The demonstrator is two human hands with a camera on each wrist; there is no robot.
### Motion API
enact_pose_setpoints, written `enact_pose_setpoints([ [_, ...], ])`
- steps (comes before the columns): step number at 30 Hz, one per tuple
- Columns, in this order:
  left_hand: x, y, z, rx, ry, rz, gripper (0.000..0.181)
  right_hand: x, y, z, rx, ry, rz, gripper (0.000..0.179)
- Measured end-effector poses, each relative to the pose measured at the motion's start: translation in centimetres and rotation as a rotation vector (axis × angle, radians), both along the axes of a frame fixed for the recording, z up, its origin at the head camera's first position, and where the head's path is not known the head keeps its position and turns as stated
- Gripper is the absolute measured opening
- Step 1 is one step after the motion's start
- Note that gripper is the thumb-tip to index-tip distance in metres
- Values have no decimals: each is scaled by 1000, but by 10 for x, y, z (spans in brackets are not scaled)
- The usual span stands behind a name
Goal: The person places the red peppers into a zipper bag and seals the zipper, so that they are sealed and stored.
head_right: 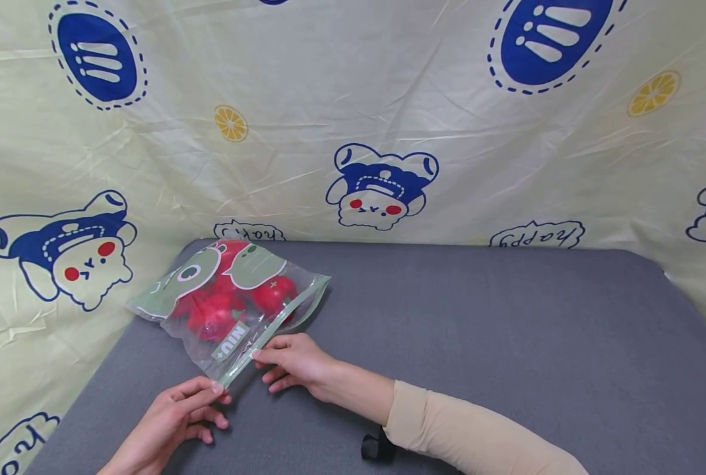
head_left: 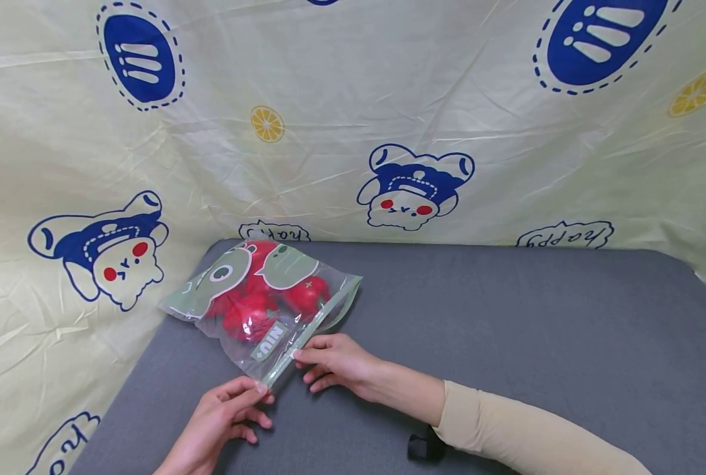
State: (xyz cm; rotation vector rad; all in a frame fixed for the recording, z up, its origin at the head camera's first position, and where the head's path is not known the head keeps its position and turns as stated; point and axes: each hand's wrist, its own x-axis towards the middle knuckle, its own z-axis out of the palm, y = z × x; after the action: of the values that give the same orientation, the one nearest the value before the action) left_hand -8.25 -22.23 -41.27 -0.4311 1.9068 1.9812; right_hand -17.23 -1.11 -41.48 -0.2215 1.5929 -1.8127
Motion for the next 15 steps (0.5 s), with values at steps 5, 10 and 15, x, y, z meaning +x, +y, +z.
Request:
enact_pose_setpoints([
  [5,0,0,1,0,-17,-8,25,-7,5,-1,14,3,-15,23],
  [10,-1,2,2,-2,-16,-4,27,-13,10,-1,11,10,-25,21],
  [15,-2,4,6,-28,14,15,25,-21,13,-2,20,9,-36,23],
])
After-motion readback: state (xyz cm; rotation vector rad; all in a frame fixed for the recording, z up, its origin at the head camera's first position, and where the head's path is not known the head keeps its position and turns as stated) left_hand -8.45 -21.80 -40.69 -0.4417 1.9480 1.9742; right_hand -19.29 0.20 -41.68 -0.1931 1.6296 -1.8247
